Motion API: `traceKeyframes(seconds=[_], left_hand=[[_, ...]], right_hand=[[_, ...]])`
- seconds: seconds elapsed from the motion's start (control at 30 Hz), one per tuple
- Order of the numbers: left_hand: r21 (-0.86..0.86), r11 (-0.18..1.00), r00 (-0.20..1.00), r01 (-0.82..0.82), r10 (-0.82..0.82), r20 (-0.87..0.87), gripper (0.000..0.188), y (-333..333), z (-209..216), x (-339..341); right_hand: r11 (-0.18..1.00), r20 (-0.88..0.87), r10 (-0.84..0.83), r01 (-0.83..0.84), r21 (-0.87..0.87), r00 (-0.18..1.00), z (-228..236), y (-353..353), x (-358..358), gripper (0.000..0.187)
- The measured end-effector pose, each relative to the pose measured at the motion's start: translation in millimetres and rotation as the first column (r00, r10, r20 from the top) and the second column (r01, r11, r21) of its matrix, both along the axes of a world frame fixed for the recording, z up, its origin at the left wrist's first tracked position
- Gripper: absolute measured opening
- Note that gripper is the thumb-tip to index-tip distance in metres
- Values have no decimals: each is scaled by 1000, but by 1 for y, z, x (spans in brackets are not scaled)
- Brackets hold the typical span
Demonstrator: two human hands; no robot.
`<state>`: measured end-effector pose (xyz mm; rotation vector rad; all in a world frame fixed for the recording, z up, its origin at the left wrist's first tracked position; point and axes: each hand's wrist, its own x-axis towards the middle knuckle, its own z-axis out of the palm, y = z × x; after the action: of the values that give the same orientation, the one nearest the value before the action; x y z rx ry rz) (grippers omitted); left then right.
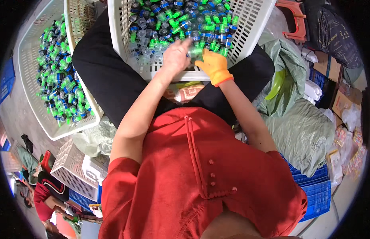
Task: Assembling small green and blue plastic parts by snapping blue caps onto green cylindrical bodies.
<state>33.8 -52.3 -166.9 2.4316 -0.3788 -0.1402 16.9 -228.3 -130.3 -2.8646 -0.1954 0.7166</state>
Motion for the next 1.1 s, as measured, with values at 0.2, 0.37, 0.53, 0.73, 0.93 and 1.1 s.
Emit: traceKeyframes(seconds=[0.2,0.37,0.53,0.73,0.93,1.1], left_hand=[[-445,483,548,-754,90,-831,30,49,62,20],[-464,272,484,-843,6,-875,23,60,91,1],[-516,337,591,-788,174,-788,15,51,104,-20],[-588,534,794,-608,403,-455,9,52,108,-35],[-552,444,703,-706,340,-625,13,62,116,-31],[-686,465,826,-559,386,-411,15,62,111,-42]], right_hand=[[976,279,35,-93,197,960,5,21,3,38],[819,68,-82,28,572,994,57,42,3,31],[815,449,87,-323,482,890,78,59,-2,27],[606,-461,-105,424,673,881,97,71,-14,26],[723,120,-124,7,691,985,79,95,-17,17],[354,-473,-175,504,788,863,93,94,-22,24]])
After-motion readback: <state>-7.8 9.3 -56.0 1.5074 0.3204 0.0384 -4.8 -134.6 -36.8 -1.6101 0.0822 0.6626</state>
